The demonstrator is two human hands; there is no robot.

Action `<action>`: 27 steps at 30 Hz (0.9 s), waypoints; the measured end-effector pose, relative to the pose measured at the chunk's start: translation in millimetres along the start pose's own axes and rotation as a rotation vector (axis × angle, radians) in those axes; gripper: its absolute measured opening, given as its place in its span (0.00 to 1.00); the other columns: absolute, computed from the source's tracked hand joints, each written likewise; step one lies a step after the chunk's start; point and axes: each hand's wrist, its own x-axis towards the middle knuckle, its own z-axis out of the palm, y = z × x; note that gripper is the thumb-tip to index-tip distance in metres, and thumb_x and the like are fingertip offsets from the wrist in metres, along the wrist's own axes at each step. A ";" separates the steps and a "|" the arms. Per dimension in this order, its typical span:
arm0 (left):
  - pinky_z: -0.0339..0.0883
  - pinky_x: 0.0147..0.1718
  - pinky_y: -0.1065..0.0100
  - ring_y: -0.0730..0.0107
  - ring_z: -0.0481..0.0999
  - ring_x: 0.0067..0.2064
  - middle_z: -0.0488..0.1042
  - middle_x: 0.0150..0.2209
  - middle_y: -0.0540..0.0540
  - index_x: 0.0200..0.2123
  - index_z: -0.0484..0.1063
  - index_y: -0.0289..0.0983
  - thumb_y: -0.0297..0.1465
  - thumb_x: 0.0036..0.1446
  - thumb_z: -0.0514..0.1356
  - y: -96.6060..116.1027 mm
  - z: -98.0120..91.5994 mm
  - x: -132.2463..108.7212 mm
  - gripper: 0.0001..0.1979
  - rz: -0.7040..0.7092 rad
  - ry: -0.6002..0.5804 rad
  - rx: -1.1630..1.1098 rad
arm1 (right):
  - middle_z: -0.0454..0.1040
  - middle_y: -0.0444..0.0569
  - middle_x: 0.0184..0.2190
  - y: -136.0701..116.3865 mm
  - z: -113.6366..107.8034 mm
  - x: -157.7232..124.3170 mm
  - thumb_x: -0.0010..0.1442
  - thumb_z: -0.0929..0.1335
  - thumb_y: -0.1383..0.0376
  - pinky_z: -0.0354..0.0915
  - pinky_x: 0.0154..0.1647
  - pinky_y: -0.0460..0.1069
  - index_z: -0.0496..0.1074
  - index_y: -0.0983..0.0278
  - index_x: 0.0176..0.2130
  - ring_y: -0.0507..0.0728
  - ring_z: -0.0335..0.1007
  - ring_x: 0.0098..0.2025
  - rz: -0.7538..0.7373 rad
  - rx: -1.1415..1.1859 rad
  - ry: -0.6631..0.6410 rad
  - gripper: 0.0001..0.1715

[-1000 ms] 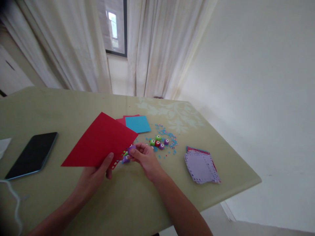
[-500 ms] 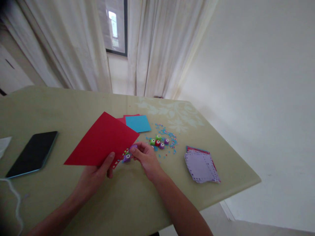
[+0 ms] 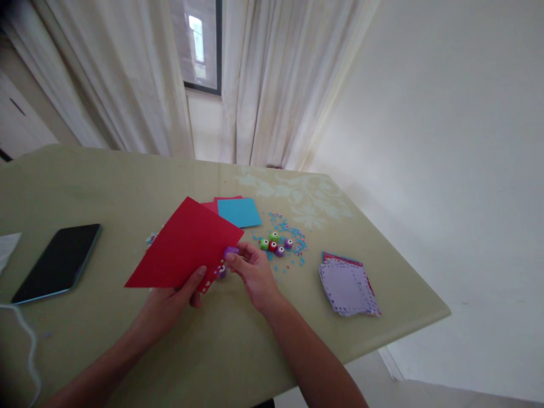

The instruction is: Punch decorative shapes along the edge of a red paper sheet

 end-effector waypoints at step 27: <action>0.72 0.31 0.62 0.61 0.75 0.23 0.73 0.17 0.48 0.12 0.67 0.45 0.57 0.59 0.56 -0.9 -0.4 1.6 0.30 -0.050 0.007 0.032 | 0.81 0.46 0.36 6.4 6.7 -0.7 0.48 0.83 0.56 0.63 0.33 0.46 0.83 0.62 0.43 0.50 0.68 0.31 -0.050 0.022 -0.021 0.24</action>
